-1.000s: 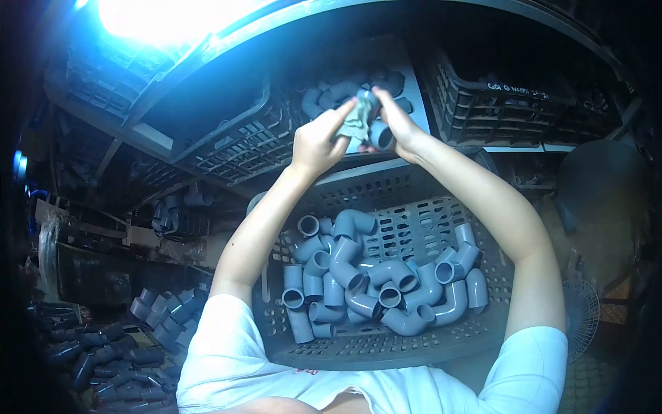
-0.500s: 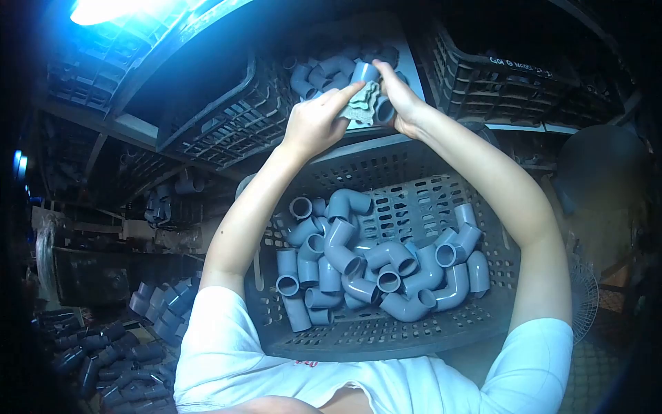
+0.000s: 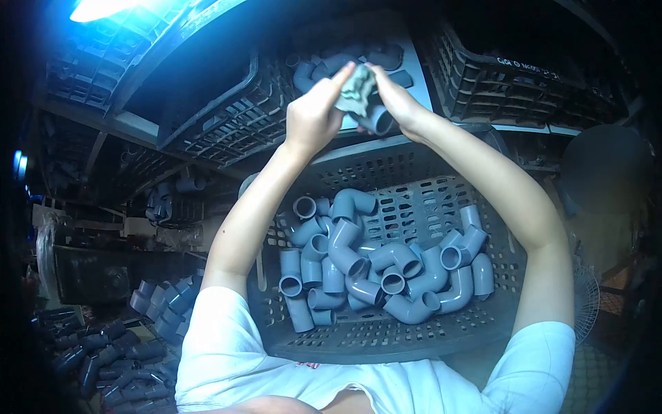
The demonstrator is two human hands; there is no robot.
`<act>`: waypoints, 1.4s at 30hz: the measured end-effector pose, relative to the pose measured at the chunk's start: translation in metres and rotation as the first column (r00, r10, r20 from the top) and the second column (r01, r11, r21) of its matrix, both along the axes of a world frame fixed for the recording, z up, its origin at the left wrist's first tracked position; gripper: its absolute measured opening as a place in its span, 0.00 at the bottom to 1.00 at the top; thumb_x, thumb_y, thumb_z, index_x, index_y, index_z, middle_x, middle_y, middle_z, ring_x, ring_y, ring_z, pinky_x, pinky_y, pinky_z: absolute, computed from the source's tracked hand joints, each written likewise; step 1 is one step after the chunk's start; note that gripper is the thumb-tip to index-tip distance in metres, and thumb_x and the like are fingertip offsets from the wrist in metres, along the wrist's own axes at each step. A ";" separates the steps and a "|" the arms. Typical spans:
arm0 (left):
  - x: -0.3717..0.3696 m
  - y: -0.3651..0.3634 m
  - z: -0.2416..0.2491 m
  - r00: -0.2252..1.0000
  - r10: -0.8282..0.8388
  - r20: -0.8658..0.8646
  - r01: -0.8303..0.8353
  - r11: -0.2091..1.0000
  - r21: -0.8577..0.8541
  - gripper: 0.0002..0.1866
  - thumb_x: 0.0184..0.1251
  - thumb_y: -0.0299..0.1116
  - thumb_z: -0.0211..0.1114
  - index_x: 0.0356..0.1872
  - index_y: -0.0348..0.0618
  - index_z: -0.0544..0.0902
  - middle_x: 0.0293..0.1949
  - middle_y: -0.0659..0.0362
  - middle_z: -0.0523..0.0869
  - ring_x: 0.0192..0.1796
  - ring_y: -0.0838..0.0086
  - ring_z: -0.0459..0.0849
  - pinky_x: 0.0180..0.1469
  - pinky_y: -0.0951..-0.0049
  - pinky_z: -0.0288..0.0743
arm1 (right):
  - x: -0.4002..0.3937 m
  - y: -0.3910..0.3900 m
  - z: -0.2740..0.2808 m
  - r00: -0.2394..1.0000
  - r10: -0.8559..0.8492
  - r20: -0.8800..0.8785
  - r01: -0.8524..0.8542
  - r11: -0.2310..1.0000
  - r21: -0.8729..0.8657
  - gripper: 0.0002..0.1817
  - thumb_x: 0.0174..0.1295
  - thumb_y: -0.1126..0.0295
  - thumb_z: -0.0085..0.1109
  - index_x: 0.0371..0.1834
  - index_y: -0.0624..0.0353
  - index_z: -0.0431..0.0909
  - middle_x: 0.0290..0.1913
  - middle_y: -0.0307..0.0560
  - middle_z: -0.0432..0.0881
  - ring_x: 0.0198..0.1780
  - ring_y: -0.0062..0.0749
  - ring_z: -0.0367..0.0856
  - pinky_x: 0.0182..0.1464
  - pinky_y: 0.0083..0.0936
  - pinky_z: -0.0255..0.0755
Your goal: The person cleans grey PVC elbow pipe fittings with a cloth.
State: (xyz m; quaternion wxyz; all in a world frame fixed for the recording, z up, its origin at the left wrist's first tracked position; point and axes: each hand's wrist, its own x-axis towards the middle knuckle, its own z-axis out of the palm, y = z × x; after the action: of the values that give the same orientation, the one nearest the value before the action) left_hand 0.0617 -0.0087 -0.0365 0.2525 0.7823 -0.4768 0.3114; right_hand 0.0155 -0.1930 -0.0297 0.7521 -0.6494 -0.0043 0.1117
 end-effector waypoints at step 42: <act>0.001 -0.002 -0.003 1.000 0.000 -0.007 0.000 0.999 -0.035 0.33 0.51 0.22 0.63 0.64 0.51 0.81 0.32 0.57 0.86 0.33 0.66 0.86 0.36 0.67 0.82 | 0.011 -0.003 -0.003 0.902 -0.431 -0.002 0.413 0.864 0.289 0.37 0.72 0.33 0.37 0.53 0.57 0.78 0.45 0.46 0.85 0.53 0.28 0.84 0.60 0.30 0.72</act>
State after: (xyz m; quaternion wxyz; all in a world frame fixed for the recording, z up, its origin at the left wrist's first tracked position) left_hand 0.0627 -0.0104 -0.0399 0.2678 0.7790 -0.4703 0.3167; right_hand 0.0269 -0.1961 -0.0325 0.8426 -0.5238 0.0982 -0.0777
